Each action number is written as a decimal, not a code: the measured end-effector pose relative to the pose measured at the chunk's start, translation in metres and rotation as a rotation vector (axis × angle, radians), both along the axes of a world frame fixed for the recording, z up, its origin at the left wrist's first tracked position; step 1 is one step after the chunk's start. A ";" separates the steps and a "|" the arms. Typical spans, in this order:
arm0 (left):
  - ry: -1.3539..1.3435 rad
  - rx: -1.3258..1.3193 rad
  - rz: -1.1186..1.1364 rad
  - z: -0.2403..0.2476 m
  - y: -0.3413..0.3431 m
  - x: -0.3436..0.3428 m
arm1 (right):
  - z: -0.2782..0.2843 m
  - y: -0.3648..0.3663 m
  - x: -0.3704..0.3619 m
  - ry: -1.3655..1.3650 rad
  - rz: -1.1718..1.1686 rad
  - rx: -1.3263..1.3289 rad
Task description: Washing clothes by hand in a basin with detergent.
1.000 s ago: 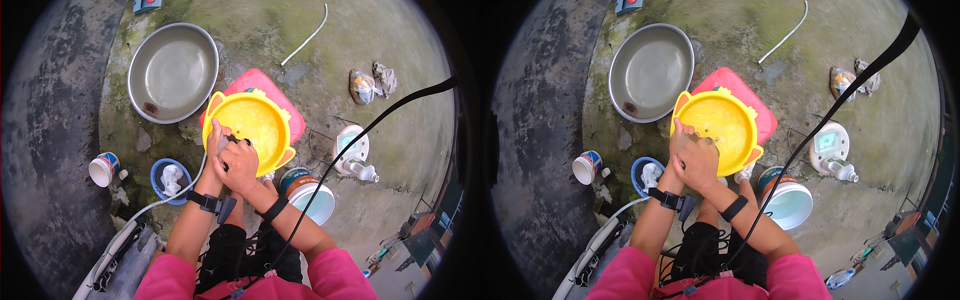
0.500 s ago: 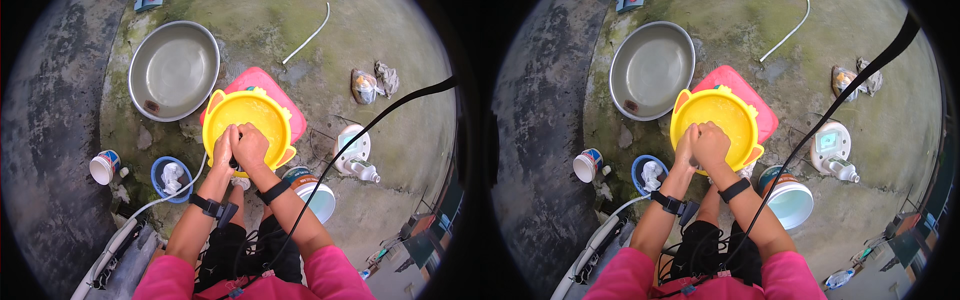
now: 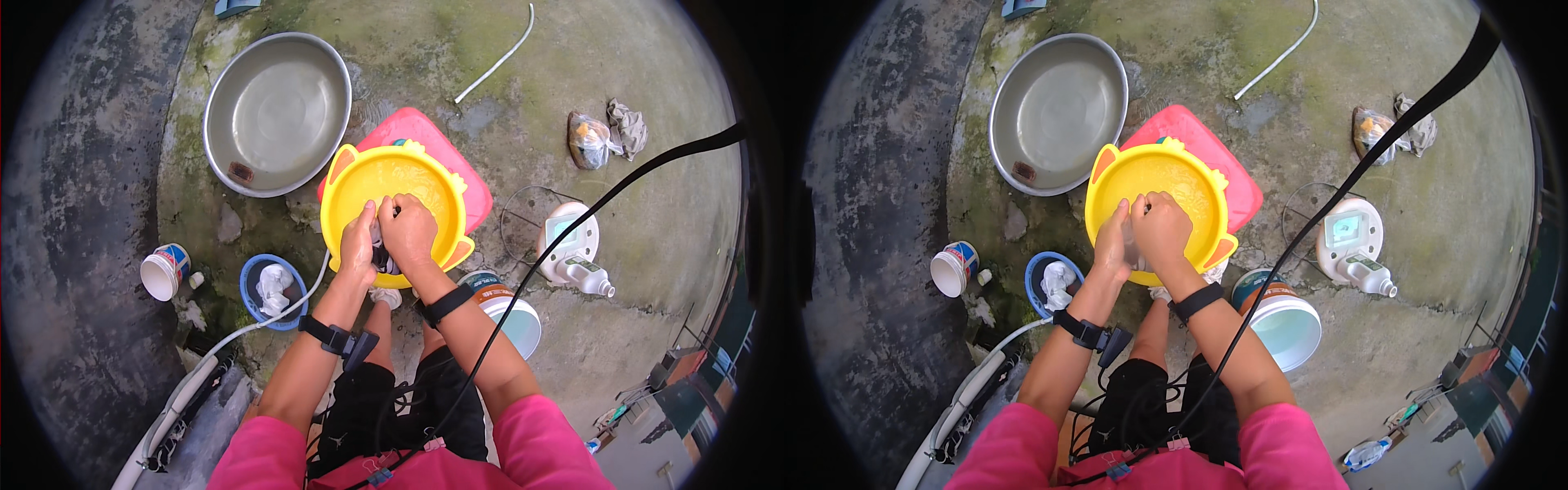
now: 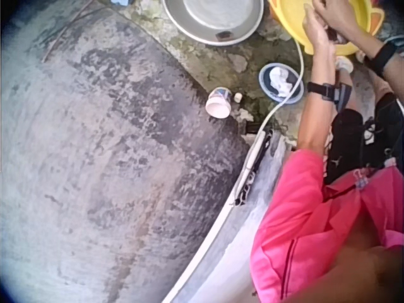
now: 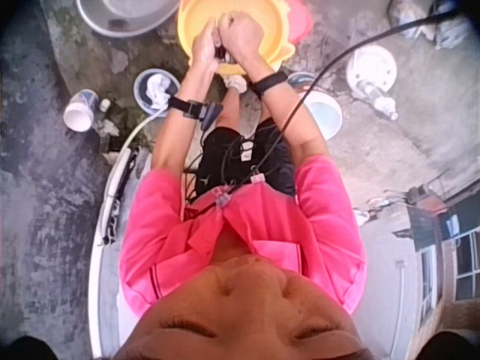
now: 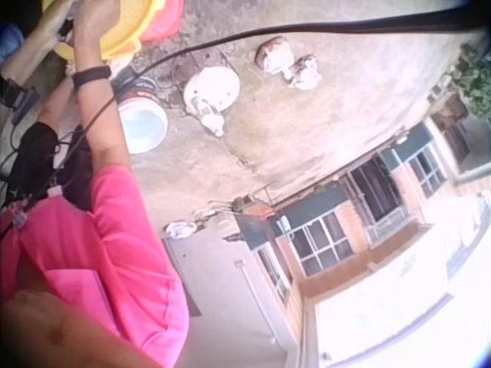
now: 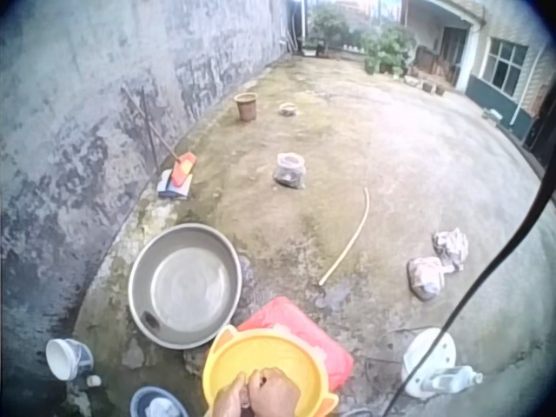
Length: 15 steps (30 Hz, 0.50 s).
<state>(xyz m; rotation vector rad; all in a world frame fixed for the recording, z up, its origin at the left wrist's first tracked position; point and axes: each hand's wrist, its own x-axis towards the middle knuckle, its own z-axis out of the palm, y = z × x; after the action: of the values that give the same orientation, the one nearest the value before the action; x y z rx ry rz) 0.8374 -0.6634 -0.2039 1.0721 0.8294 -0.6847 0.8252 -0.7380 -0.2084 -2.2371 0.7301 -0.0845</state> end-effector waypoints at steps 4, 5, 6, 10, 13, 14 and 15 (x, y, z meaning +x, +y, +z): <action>0.013 -0.100 0.090 -0.035 0.031 0.015 | 0.031 0.036 -0.021 -0.295 0.299 -0.075; 0.005 -0.165 0.102 -0.028 0.027 0.016 | 0.028 0.038 -0.025 -0.285 0.316 -0.084; 0.004 -0.166 0.102 -0.027 0.022 0.014 | 0.022 0.034 -0.023 -0.286 0.316 -0.085; -0.019 0.023 -0.011 -0.010 0.012 0.005 | -0.005 0.008 -0.009 -0.023 -0.009 0.090; -0.076 0.045 -0.056 0.001 0.018 0.004 | -0.014 -0.008 -0.007 -0.105 -0.274 0.518; -0.227 0.048 -0.092 -0.004 0.023 0.003 | -0.015 -0.012 -0.007 -0.175 -0.348 0.624; -0.377 0.051 -0.130 -0.006 0.028 0.002 | -0.013 -0.015 -0.012 -0.216 -0.420 0.751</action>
<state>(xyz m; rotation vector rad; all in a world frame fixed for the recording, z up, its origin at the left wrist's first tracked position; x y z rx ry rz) 0.8394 -0.6354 -0.2103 1.2617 0.4573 -0.5471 0.8135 -0.7535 -0.2214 -1.3241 0.9152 -0.2135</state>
